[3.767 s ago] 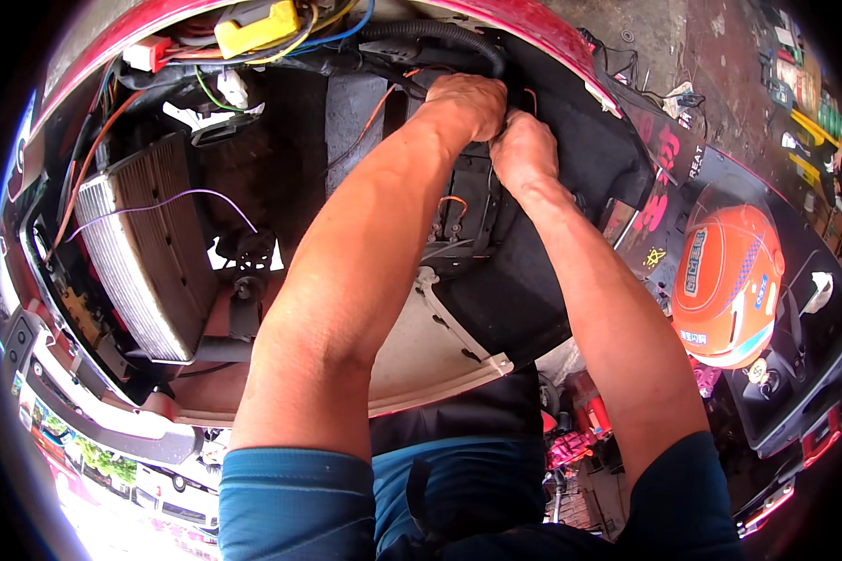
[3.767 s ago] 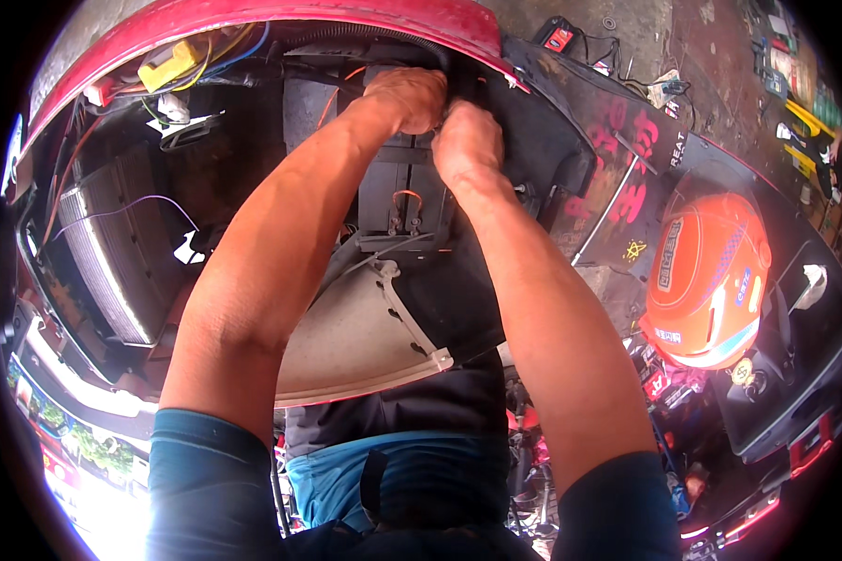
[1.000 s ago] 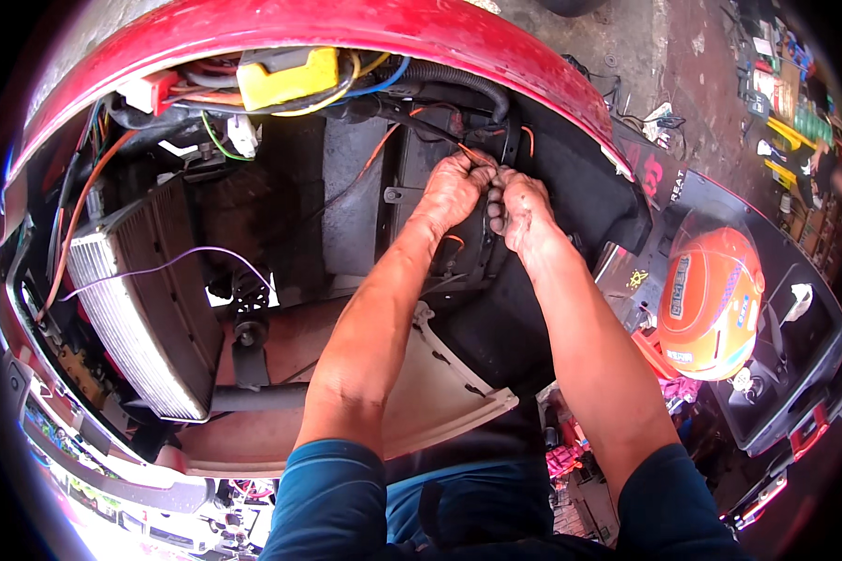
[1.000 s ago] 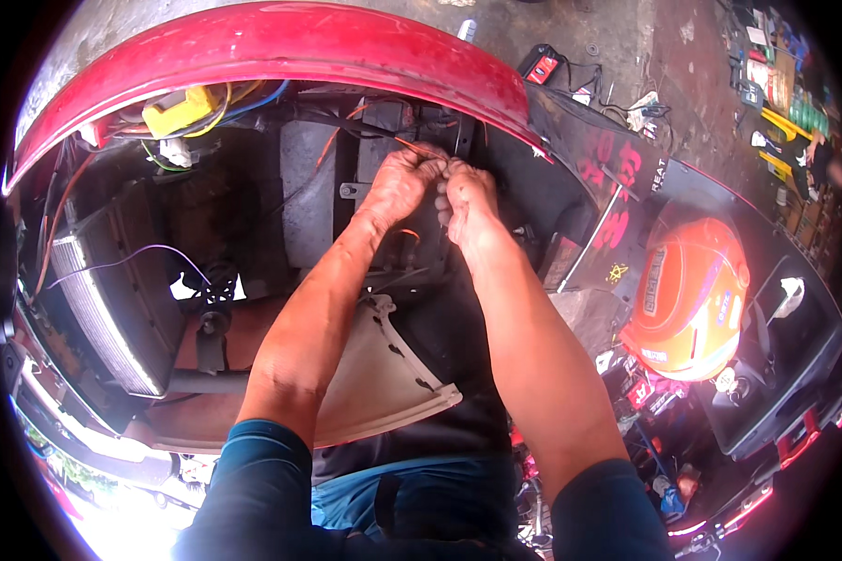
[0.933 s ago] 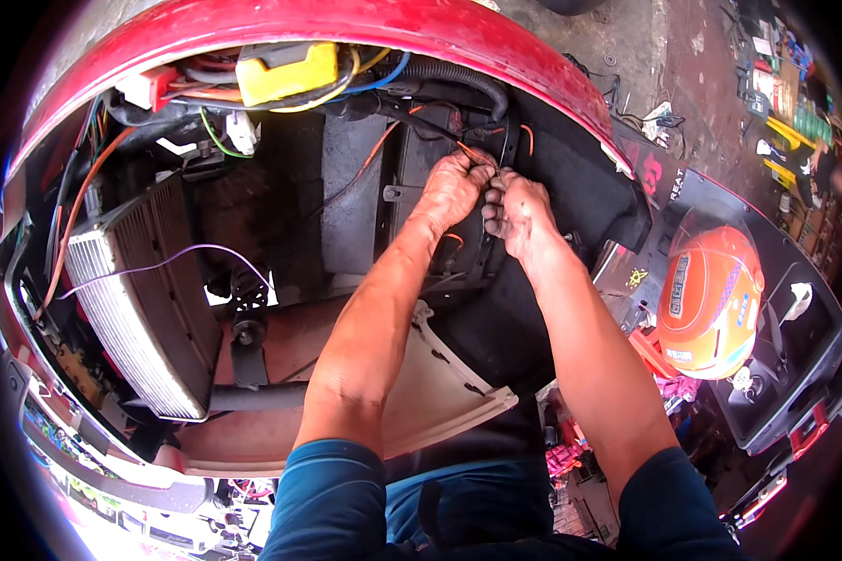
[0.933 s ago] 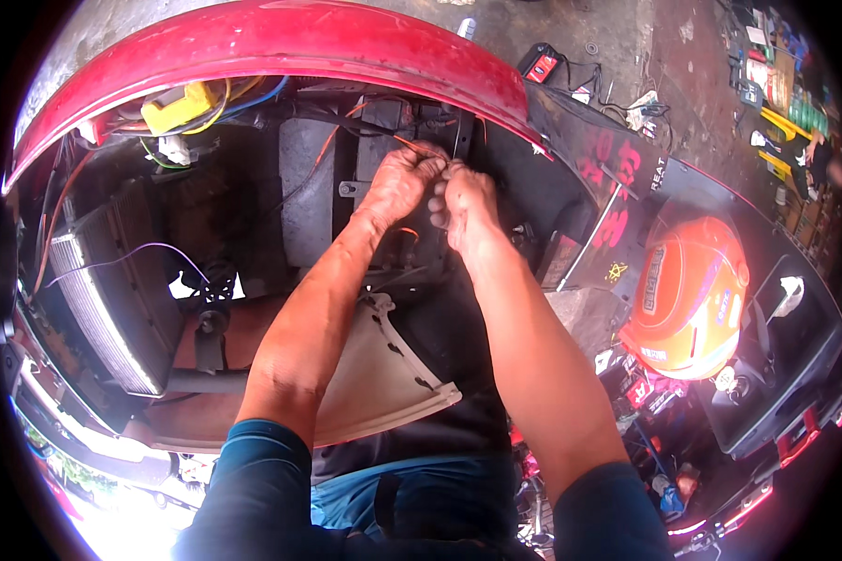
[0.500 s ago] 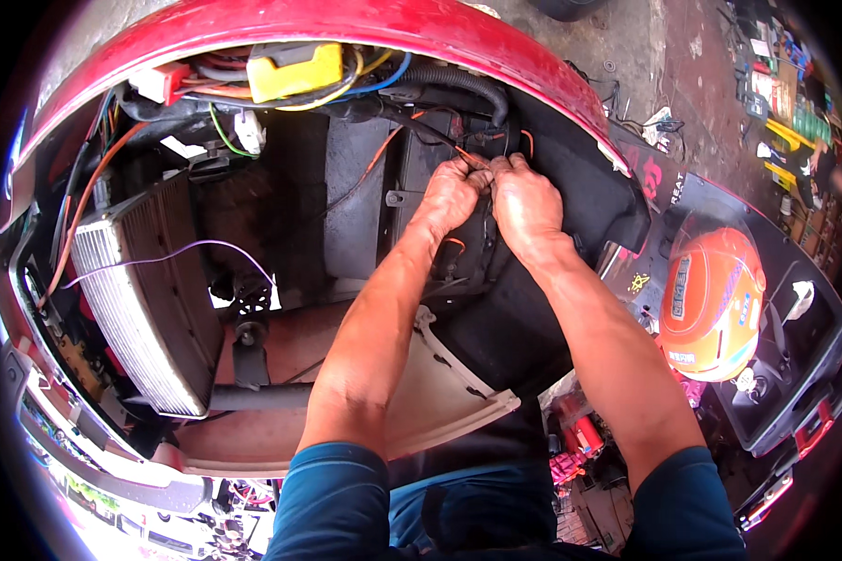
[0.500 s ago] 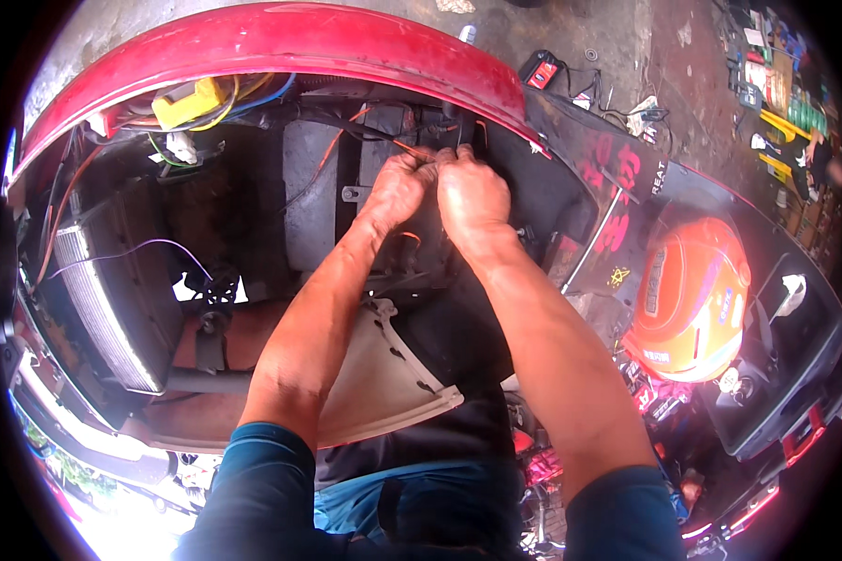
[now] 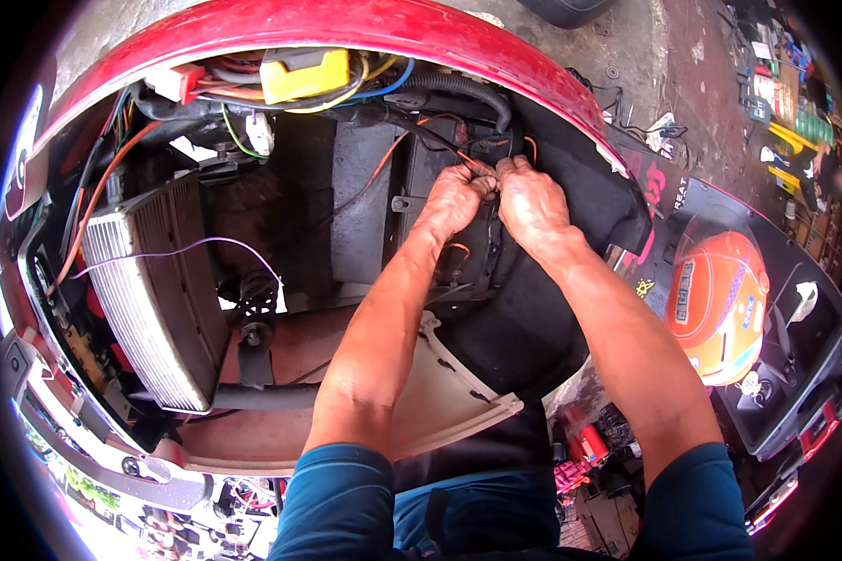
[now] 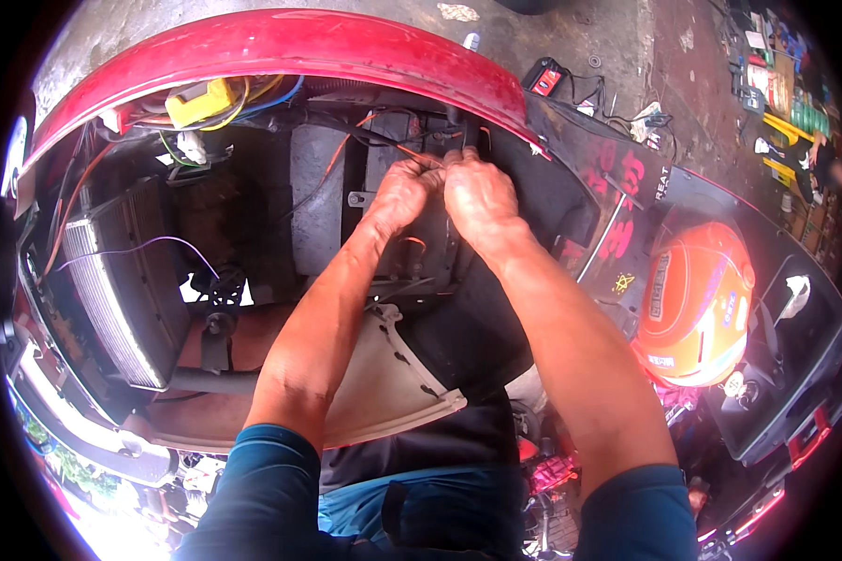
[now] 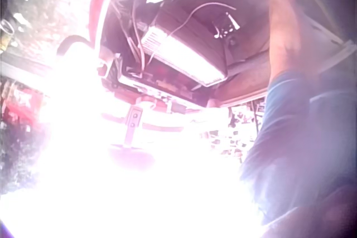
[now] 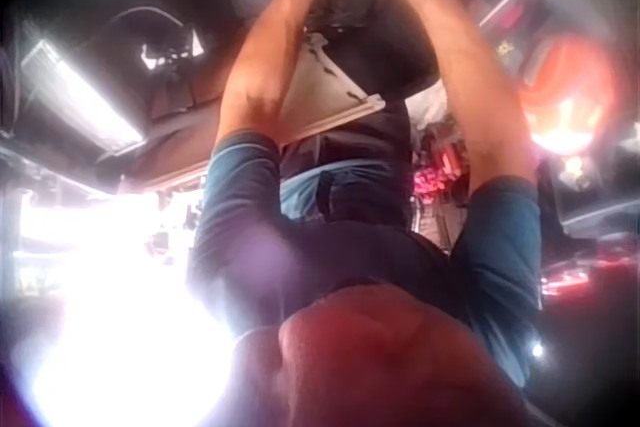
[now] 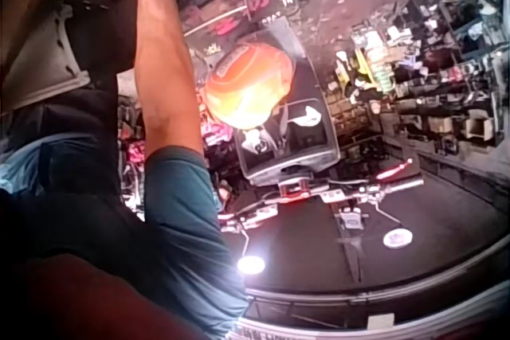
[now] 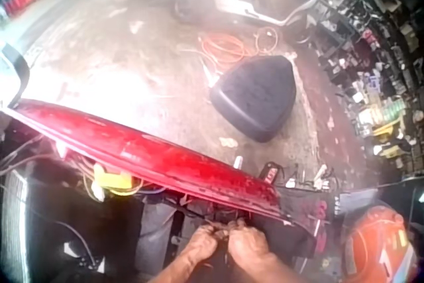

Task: The person cuts and strips wires inside a scooter compartment using shears, then twists and connects the wire ends together by hand.

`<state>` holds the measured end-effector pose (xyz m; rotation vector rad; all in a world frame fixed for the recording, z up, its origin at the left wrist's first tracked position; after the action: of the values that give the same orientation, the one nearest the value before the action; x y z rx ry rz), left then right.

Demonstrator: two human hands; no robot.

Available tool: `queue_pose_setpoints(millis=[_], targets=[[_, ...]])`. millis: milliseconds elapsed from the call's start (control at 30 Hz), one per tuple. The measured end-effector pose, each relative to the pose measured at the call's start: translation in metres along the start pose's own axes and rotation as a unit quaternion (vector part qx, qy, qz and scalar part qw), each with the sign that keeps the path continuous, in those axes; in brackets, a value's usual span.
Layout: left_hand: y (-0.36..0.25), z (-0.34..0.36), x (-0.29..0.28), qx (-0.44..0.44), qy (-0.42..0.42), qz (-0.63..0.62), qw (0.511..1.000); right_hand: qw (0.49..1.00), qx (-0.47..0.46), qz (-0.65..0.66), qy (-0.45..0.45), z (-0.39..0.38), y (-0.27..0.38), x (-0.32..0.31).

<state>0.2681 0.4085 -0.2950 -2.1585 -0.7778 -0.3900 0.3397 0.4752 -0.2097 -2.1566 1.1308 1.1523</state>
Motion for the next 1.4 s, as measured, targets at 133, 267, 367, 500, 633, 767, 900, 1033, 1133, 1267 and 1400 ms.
queue_pose_setpoints(millis=[133, 267, 367, 500, 633, 767, 900, 1033, 1133, 1267, 1400], targets=[[0.003, 0.000, -0.004, 0.001, 0.004, 0.029, 1.000, 0.998, -0.023, 0.012, 0.060, 0.005, 0.000, -0.002], [0.004, -0.002, -0.009, 0.013, -0.003, 0.054, 0.998, 0.886, 0.267, 0.247, 0.288, 0.023, 0.004, -0.002], [0.001, 0.002, 0.002, -0.010, 0.006, -0.043, 0.999, 0.696, 0.331, 0.615, 0.165, 0.020, -0.021, 0.051], [0.005, 0.004, -0.002, -0.007, 0.012, 0.010, 1.000, 0.561, 0.411, 0.698, 0.168, 0.013, -0.021, 0.062], [0.006, 0.001, -0.007, 0.010, 0.011, 0.071, 0.997, 0.887, 0.228, 0.398, -0.052, -0.013, 0.002, 0.024], [0.011, 0.003, -0.011, 0.017, 0.030, 0.047, 0.998, 0.985, 0.082, 0.089, -0.126, -0.026, 0.012, 0.007], [0.002, 0.001, -0.002, 0.006, 0.013, 0.088, 0.996, 0.999, 0.041, 0.011, -0.034, -0.017, 0.006, 0.011], [0.010, 0.002, -0.011, -0.008, -0.011, 0.140, 0.990, 0.999, 0.013, 0.009, -0.035, -0.012, 0.001, 0.024], [0.024, 0.011, -0.014, -0.013, 0.009, 0.067, 0.998, 1.000, -0.001, 0.019, -0.013, -0.010, 0.002, 0.020], [0.012, 0.004, -0.017, -0.012, 0.035, 0.051, 0.998, 0.966, 0.132, 0.157, 0.158, 0.004, 0.005, 0.001], [0.015, 0.008, -0.020, -0.021, 0.010, 0.048, 0.999, 0.891, 0.329, 0.304, 0.070, 0.005, 0.005, 0.008]])
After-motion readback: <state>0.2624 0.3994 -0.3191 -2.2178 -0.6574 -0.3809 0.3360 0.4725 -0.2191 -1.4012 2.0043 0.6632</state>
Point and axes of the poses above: each hand's wrist, its own z-axis towards the middle knuckle, its own x-axis out of the palm, y = z × x, the point moved 3 cm from there along z, towards the middle knuckle, and after that the axes turned 4 degrees about -z, right-handed, at the moved point
